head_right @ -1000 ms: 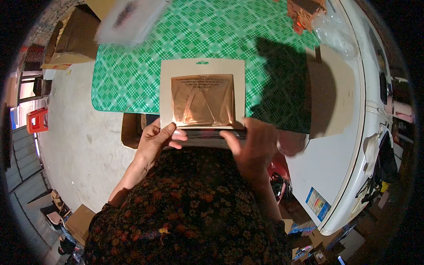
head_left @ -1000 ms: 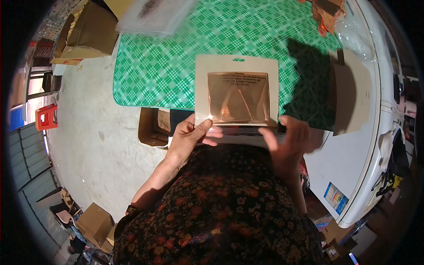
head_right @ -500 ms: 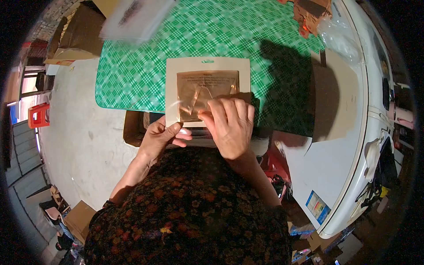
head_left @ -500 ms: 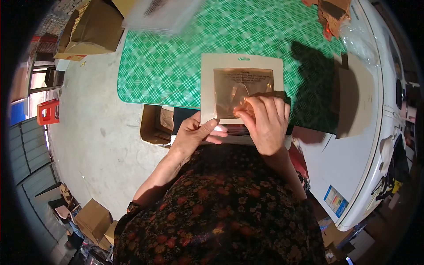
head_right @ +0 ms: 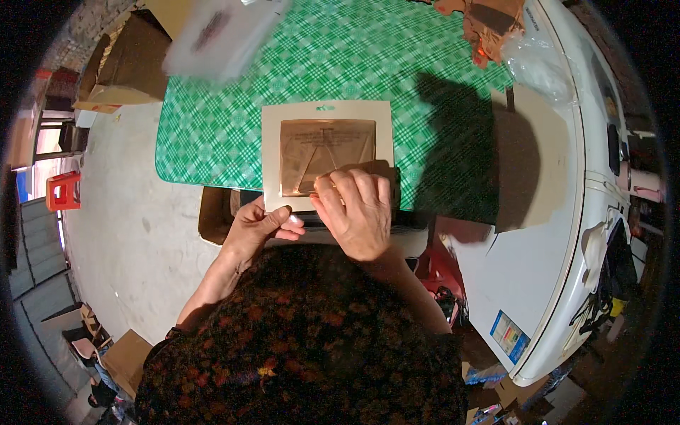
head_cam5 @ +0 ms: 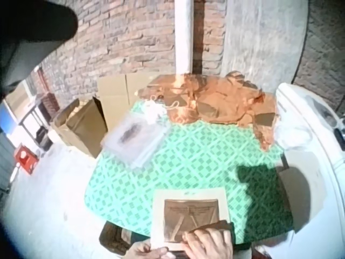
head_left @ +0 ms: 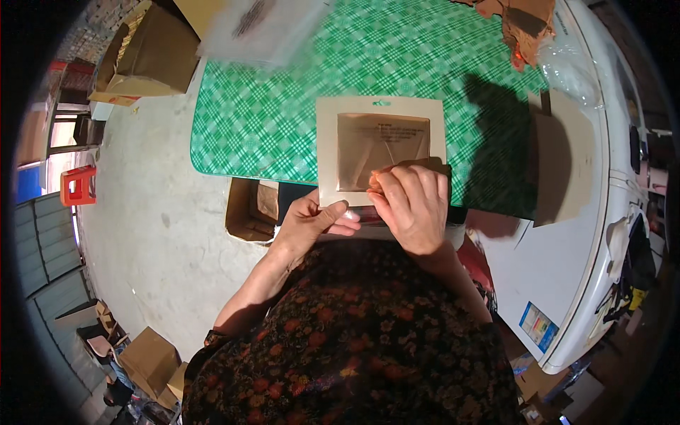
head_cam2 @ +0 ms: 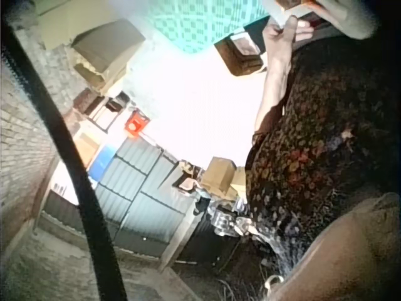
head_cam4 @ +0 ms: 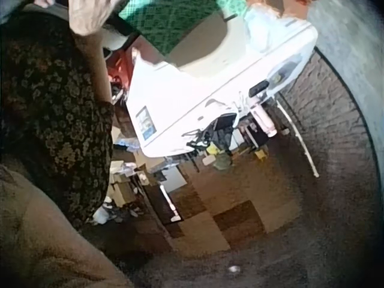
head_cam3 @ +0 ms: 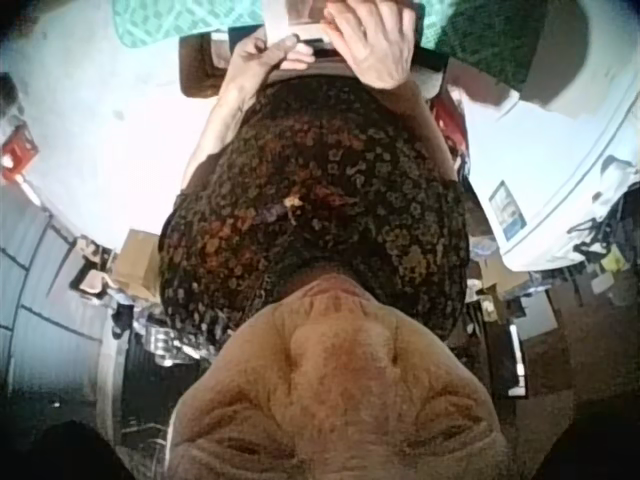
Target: The person wraps a packaged item in metallic copper-colored film for shipment, using a tape dispenser to secure the film.
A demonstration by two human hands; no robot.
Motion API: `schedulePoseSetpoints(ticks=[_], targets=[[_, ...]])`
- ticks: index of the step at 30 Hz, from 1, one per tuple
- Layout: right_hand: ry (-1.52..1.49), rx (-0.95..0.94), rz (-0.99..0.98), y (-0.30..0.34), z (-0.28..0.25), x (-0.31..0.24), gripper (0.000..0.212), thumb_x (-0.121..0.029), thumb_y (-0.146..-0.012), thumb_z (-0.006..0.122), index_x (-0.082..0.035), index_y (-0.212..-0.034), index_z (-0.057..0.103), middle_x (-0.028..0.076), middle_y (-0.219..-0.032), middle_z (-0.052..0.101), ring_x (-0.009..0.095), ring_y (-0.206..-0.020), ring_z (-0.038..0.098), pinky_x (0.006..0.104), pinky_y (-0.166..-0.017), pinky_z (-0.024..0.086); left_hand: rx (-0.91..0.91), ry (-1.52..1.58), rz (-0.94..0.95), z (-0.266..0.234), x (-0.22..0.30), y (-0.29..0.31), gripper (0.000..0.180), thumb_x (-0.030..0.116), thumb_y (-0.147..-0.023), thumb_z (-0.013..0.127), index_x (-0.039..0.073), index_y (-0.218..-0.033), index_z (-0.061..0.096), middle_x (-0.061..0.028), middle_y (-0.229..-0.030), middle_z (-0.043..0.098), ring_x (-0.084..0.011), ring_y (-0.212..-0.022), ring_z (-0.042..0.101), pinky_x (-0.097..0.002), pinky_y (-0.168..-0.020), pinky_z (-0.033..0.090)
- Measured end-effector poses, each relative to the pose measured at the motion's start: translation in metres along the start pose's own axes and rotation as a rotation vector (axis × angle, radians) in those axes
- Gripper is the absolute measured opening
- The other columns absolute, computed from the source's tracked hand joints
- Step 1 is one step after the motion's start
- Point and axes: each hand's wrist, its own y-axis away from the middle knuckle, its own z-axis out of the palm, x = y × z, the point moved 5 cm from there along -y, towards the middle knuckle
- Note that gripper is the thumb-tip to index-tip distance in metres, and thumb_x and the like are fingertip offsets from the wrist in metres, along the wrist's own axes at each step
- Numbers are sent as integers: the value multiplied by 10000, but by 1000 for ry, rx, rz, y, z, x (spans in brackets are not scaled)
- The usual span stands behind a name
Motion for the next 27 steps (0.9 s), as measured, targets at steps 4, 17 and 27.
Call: schedulePoseSetpoints(ticks=[4, 17, 27], targets=[[-13, 7, -16, -9, 3, 2, 447, -147, -751, 869, -123, -1158, 685, 24, -1116, 647, 247, -1044, 621, 422, -873, 457, 2, -7, -2, 2, 4, -1, 268, 174, -1084, 619, -15, -1275, 613, -151, -1001, 757, -253, -898, 762, -378, -817, 650], [-223, -181, -115, 4, -18, 27, 377, -133, -895, 638, -59, -1262, 678, 92, -1314, 647, 288, -1263, 588, 440, -1030, 460, 74, -1, -47, -8, -4, -4, 293, 152, -1071, 632, -58, -1276, 640, -193, -1038, 755, -273, -884, 774, -364, -798, 656], [47, -107, -144, -45, -76, 119, 341, -148, -846, 723, -70, -1177, 697, 88, -1187, 660, 294, -1138, 628, 416, -909, 508, 63, 43, -40, -12, -7, -4, 207, 153, -1065, 640, -18, -1182, 646, -161, -964, 763, -281, -831, 771, -374, -768, 656]])
